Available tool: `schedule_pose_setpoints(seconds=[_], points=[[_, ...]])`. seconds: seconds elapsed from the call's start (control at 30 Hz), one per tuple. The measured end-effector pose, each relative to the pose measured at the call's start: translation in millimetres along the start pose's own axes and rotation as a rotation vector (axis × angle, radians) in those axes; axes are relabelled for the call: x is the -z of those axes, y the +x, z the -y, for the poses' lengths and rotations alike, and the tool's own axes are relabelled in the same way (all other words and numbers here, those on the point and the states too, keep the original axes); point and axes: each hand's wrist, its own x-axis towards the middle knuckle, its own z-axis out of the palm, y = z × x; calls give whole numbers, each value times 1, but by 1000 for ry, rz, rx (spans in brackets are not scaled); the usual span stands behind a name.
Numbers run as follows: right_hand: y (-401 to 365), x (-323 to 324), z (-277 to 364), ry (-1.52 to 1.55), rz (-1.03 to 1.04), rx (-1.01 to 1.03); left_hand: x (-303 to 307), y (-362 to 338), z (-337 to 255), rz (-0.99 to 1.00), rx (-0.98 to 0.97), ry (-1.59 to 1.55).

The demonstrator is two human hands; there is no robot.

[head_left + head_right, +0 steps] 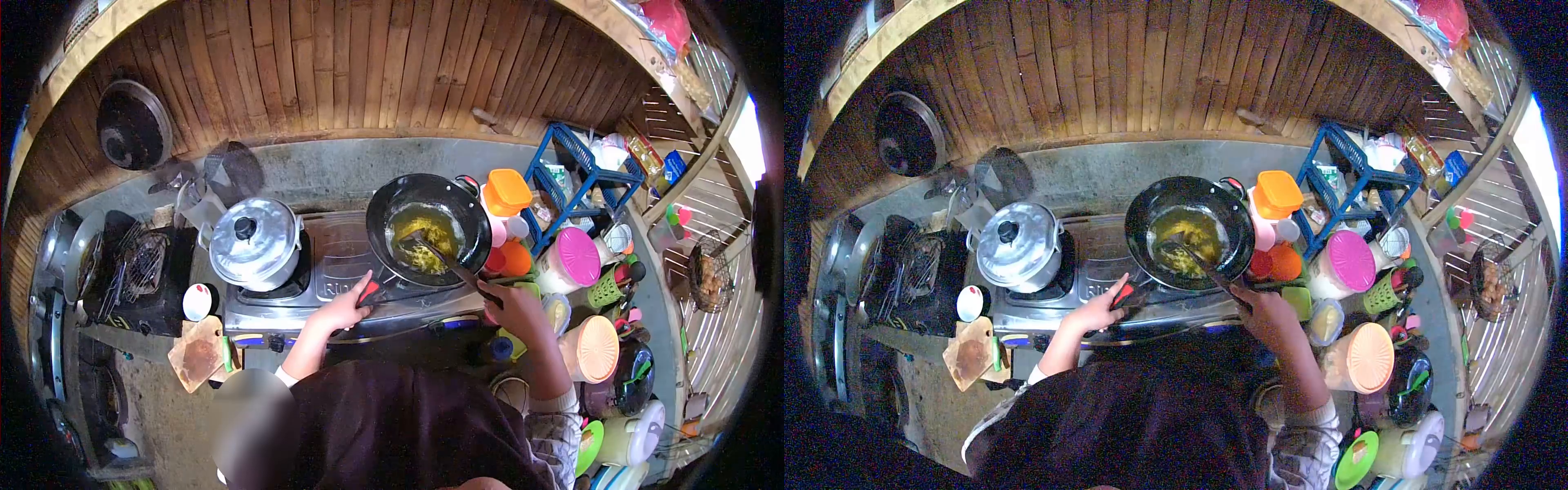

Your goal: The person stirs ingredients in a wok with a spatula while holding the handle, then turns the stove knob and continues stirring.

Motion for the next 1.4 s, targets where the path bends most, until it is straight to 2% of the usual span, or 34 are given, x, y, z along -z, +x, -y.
schedule_pose_setpoints(seconds=[0.1,0.33,0.4,0.73,1.0,1.13,1.2,1.4], points=[[16,-17,2,46,-67,62,1,0,-1,16,16,-6],[45,-41,-11,64,-157,45,0,0,0,10,0,-24],[44,-37,-13,-17,-105,-17,0,-1,-1,1,-8,-20],[-10,-6,-20,56,-99,49,-1,0,0,17,17,-35],[-54,39,-6,-71,57,-124,-3,2,4,-7,-16,-25],[-61,44,-28,-64,25,-42,-2,1,2,-10,-9,-19],[-64,53,-26,-42,86,-113,-2,1,2,-15,-11,-14],[-75,71,-8,-111,72,-156,-2,2,0,-5,20,0]])
